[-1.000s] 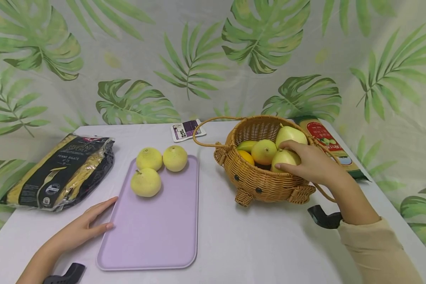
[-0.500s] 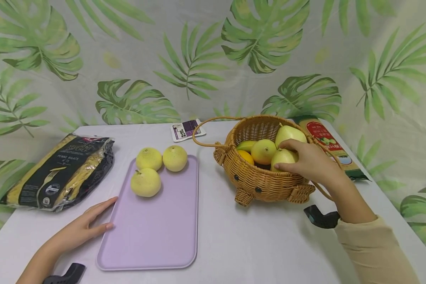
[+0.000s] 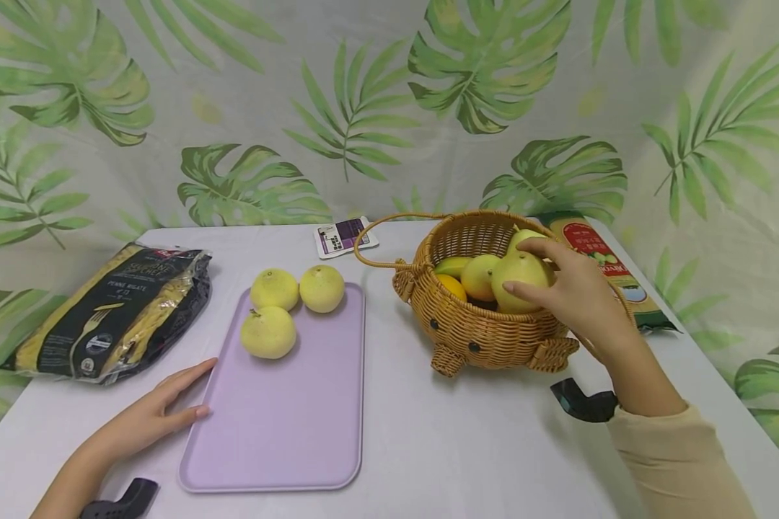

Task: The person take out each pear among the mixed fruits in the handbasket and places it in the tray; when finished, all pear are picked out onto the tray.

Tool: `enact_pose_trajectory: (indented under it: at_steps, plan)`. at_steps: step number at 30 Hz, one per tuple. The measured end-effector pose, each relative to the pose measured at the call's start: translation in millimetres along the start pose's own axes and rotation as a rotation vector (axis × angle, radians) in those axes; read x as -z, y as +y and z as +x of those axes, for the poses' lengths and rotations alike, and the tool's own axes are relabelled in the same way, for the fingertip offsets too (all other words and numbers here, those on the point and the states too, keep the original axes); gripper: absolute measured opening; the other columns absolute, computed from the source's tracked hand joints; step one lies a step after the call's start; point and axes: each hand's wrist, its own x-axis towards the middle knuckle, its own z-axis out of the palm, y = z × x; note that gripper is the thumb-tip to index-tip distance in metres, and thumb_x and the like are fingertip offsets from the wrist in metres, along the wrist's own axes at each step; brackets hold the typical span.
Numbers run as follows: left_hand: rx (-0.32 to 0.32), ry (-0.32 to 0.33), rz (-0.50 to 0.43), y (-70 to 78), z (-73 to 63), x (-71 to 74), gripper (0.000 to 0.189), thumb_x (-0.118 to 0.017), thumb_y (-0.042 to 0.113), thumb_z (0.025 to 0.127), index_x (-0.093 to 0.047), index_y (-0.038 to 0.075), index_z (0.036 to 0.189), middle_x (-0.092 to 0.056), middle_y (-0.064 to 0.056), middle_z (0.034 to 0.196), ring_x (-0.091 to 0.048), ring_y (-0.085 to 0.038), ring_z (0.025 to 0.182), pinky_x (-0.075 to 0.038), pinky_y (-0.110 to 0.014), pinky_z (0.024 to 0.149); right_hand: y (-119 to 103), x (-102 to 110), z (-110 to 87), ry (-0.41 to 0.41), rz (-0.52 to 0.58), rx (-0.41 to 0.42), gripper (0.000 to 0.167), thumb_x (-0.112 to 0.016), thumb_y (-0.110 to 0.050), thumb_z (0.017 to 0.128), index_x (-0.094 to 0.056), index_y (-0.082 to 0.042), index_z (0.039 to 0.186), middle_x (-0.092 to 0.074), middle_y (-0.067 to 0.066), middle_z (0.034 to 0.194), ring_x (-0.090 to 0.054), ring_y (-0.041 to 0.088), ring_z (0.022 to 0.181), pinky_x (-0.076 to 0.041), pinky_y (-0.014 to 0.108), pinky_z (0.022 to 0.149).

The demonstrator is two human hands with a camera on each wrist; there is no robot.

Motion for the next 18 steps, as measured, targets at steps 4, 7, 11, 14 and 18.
enact_pose_trajectory:
  at_steps: [4, 7, 11, 14, 18]
  plan:
    - [-0.001, 0.0, -0.001, -0.1, -0.2, -0.1, 0.069, -0.062, 0.033, 0.085, -0.027, 0.02, 0.143, -0.029, -0.016, 0.14, -0.02, -0.039, 0.127, -0.017, -0.065, 0.094, -8.1, 0.3, 0.1, 0.139, 0.116, 0.042, 0.05, -0.075, -0.018, 0.074, -0.055, -0.011, 0.12, -0.053, 0.001, 0.114, -0.049, 0.011, 0.09, -0.04, 0.008, 0.061]
    - [-0.002, 0.001, -0.001, -0.1, 0.0, 0.1, 0.069, -0.062, 0.033, 0.085, -0.027, 0.02, 0.143, -0.029, -0.016, 0.14, -0.02, -0.039, 0.127, -0.017, -0.064, 0.094, -19.3, -0.9, 0.0, 0.232, 0.229, 0.1, 0.052, -0.075, -0.005, 0.071, -0.056, -0.008, 0.119, -0.054, -0.003, 0.111, -0.049, 0.006, 0.093, -0.041, 0.009, 0.068]
    - [-0.005, 0.001, -0.002, 0.0, 0.2, 0.1, 0.069, -0.062, 0.033, 0.085, -0.027, 0.019, 0.143, -0.029, -0.016, 0.14, -0.02, -0.039, 0.127, -0.017, -0.064, 0.094, -42.5, -6.7, 0.5, 0.32, 0.453, 0.224, 0.053, -0.072, 0.012, 0.067, -0.056, 0.003, 0.117, -0.057, 0.006, 0.111, -0.051, 0.015, 0.096, -0.043, 0.014, 0.074]
    - [-0.004, -0.001, -0.004, 0.1, 0.2, 0.2, 0.069, -0.062, 0.033, 0.085, -0.027, 0.019, 0.143, -0.029, -0.016, 0.14, -0.02, -0.04, 0.127, -0.017, -0.064, 0.094, -64.3, -16.2, -0.1, 0.345, 0.579, 0.342, 0.054, -0.069, 0.019, 0.064, -0.055, 0.009, 0.115, -0.056, 0.017, 0.112, -0.052, 0.021, 0.096, -0.045, 0.018, 0.075]
    - [-0.004, -0.001, -0.005, 0.0, 0.6, 0.2, 0.069, -0.062, 0.033, 0.085, -0.027, 0.019, 0.143, -0.029, -0.017, 0.14, -0.02, -0.04, 0.127, -0.017, -0.064, 0.094, -91.7, -36.5, -3.6, 0.301, 0.645, 0.417, 0.055, -0.07, 0.018, 0.064, -0.055, 0.008, 0.116, -0.054, 0.021, 0.114, -0.051, 0.024, 0.1, -0.045, 0.022, 0.08]
